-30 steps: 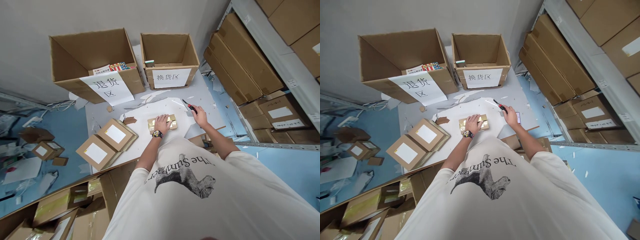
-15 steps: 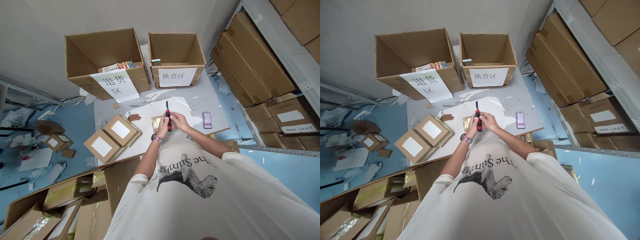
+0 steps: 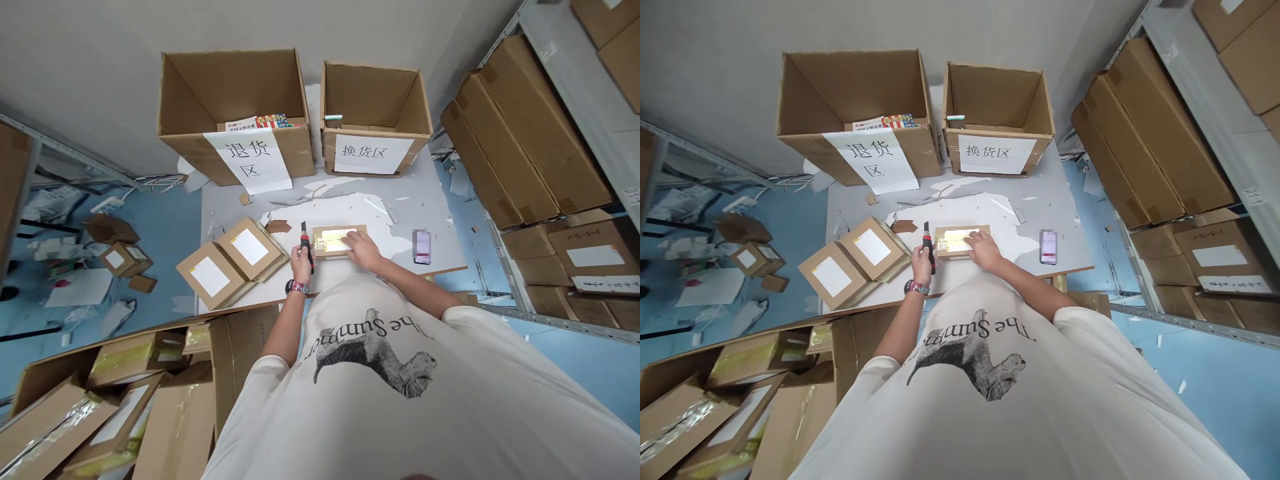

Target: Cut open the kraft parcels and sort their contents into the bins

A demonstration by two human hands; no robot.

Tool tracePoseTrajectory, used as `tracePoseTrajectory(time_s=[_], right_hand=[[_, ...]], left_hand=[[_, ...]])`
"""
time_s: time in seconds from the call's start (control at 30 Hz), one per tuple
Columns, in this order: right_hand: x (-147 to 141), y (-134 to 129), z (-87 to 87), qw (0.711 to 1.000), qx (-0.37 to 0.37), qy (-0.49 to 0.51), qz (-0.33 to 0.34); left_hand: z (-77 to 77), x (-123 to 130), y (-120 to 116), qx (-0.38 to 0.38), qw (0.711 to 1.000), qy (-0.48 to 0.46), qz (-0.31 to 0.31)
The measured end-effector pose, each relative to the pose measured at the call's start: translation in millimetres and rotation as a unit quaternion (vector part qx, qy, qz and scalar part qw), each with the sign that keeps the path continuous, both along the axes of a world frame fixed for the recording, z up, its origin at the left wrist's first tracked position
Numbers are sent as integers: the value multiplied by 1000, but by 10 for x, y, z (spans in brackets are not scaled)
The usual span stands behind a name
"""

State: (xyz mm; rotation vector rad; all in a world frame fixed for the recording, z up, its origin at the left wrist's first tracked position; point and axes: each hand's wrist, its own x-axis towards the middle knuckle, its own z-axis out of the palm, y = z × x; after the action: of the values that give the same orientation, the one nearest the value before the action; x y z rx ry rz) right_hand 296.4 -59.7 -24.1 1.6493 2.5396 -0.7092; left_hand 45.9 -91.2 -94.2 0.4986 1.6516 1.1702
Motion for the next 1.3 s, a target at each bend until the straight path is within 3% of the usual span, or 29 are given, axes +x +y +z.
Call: tracePoseTrajectory(time_s=[0.23, 0.33, 0.8, 1.17, 1.3], right_hand=[[-58, -9, 176, 997, -16, -73, -7], [-89, 4, 207, 995, -34, -90, -6], [-314, 265, 214, 983, -84, -160, 16], [-331, 183, 170, 980, -96, -173, 15], [-273, 174, 201, 981, -99, -168, 20]], left_hand=[[-108, 381, -58, -7, 989, -31, -144], [-103, 409, -50, -16, 989, -61, -136], [-67, -42, -188, 36, 990, -19, -138], [-81, -303, -361, 6, 993, -8, -120], [-90, -330, -403, -1, 990, -14, -139]])
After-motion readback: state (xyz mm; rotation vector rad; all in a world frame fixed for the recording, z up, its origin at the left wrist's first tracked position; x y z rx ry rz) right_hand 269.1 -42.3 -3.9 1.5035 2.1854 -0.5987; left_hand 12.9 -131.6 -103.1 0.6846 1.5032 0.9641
